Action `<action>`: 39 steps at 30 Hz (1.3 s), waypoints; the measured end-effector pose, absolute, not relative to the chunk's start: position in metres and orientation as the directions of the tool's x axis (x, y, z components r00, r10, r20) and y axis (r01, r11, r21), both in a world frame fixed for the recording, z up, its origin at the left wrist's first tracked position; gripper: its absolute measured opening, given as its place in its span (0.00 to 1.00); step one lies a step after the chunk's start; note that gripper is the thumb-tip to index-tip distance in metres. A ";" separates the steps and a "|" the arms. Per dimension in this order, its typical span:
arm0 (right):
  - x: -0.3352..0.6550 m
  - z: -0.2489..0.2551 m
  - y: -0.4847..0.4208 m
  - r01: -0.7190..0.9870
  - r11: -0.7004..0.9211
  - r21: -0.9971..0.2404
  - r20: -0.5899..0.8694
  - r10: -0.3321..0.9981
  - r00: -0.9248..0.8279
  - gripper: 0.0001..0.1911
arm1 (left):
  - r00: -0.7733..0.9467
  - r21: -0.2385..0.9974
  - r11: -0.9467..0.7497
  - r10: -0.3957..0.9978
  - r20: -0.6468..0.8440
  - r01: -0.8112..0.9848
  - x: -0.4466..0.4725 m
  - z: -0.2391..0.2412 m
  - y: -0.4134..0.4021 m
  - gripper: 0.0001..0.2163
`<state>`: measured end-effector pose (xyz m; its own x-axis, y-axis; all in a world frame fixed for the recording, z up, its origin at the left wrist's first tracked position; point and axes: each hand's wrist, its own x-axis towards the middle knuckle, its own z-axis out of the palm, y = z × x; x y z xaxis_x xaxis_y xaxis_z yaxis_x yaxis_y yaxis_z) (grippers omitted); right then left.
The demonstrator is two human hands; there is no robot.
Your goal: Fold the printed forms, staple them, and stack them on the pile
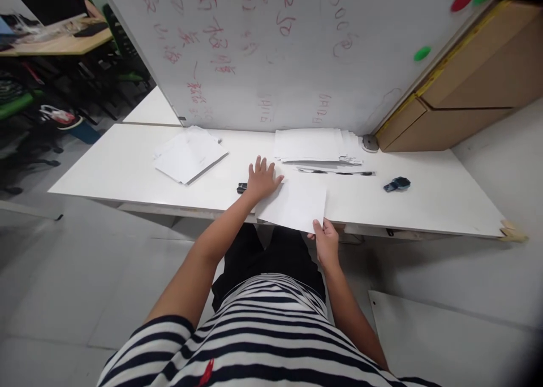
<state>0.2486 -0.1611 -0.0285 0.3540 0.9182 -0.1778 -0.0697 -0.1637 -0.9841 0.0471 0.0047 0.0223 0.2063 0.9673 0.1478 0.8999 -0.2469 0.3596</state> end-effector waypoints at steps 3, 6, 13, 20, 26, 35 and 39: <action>0.248 -0.026 -0.163 -0.072 -0.149 -0.986 -0.165 0.933 0.320 0.23 | 0.099 0.559 -0.255 0.951 0.293 0.789 0.033 0.036 0.001 0.23; 0.250 -0.024 -0.166 -0.072 -0.140 -0.988 -0.154 0.950 0.272 0.23 | -0.034 0.660 -0.298 0.897 0.441 0.689 0.008 0.041 -0.011 0.20; 0.248 -0.022 -0.176 -0.112 -0.127 -0.986 -0.155 0.944 0.291 0.23 | 0.073 0.573 -0.259 0.942 0.327 0.778 -0.041 0.012 -0.034 0.20; 0.252 0.010 -0.179 -0.101 -0.029 -0.994 -0.078 0.848 0.525 0.18 | 0.084 0.557 -0.226 0.959 0.269 0.799 -0.041 0.014 -0.036 0.22; 0.263 0.034 -0.180 -0.112 0.128 -0.985 0.031 0.785 0.619 0.16 | 0.056 0.599 -0.214 0.961 0.272 0.771 -0.041 0.013 -0.038 0.21; 0.263 0.011 -0.200 -0.055 -0.019 -0.998 -0.046 0.831 0.554 0.17 | 0.051 0.615 -0.226 0.956 0.288 0.756 -0.042 0.011 -0.040 0.21; 0.264 0.017 -0.204 -0.153 0.029 -0.988 -0.063 0.825 0.561 0.16 | 0.067 0.584 -0.223 0.959 0.277 0.781 -0.042 0.013 -0.039 0.22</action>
